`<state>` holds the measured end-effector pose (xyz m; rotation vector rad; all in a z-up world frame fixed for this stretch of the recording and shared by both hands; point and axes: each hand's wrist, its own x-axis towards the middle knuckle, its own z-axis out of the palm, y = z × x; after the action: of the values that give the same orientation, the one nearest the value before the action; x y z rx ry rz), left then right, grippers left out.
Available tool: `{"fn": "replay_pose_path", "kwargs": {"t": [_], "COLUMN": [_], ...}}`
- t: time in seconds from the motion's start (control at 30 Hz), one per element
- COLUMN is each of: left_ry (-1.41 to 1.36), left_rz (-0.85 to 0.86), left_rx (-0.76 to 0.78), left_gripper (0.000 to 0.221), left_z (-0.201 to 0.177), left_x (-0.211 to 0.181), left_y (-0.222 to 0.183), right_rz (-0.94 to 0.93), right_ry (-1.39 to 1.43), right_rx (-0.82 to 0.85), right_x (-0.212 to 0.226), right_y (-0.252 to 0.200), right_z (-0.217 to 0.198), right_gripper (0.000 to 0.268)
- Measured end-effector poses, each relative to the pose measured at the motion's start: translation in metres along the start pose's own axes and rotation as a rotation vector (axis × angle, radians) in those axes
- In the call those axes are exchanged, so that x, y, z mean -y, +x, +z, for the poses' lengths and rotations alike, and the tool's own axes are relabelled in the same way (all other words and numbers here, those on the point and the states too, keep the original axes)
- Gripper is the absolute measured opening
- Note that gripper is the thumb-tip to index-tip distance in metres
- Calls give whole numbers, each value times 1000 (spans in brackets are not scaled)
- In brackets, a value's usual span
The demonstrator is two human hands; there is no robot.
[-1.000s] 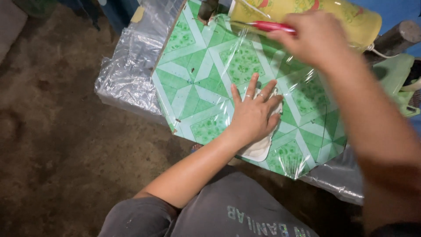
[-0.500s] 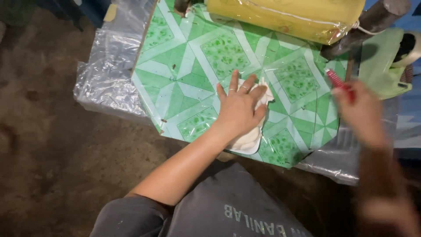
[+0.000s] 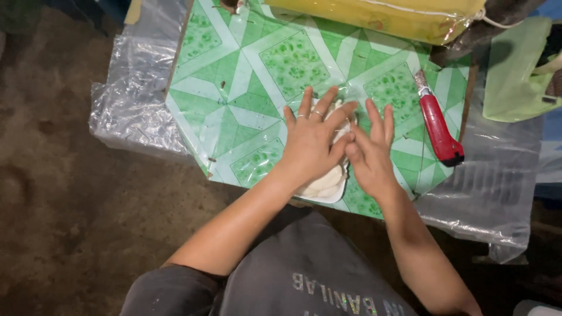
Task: The person wraps a white styrofoam container filled with sliced mushrooms in plastic wrap using a roll and a utility knife. They then place the wrapped container on a table with other similar containers.
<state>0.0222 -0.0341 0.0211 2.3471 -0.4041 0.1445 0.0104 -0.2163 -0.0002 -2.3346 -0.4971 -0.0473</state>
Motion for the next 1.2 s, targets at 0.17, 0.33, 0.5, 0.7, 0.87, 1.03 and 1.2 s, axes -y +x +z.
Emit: {"fn": "replay_pose_path", "kwargs": {"t": [0.17, 0.33, 0.5, 0.7, 0.87, 1.03, 1.2], "left_ry": [28, 40, 36, -7, -6, -7, 21], "left_rz": [1, -8, -2, -31, -23, -41, -61], "left_rx": [-20, -16, -14, -8, -27, 38, 62], "left_gripper": [37, 41, 43, 44, 44, 51, 56], "left_z": [6, 6, 6, 7, 4, 3, 3], "left_x": [1, 1, 3, 1, 0, 1, 0], "left_y": [0, 0, 1, 2, 2, 2, 2], "right_rz": [-2, 23, 33, 286, 300, 377, 492], "right_ry": [-99, -185, -415, -319, -187, 104, 46], "right_rx": [66, -38, 132, 345, 319, -6, -317], "right_x": [-5, -48, -68, -61, -37, -4, -21], "right_y": [6, 42, 56, 64, 71, 75, 95], "right_z": [-14, -47, -57, -86, -96, -114, -83], "right_gripper": [64, 43, 31, 35, 19, 7, 10]}}
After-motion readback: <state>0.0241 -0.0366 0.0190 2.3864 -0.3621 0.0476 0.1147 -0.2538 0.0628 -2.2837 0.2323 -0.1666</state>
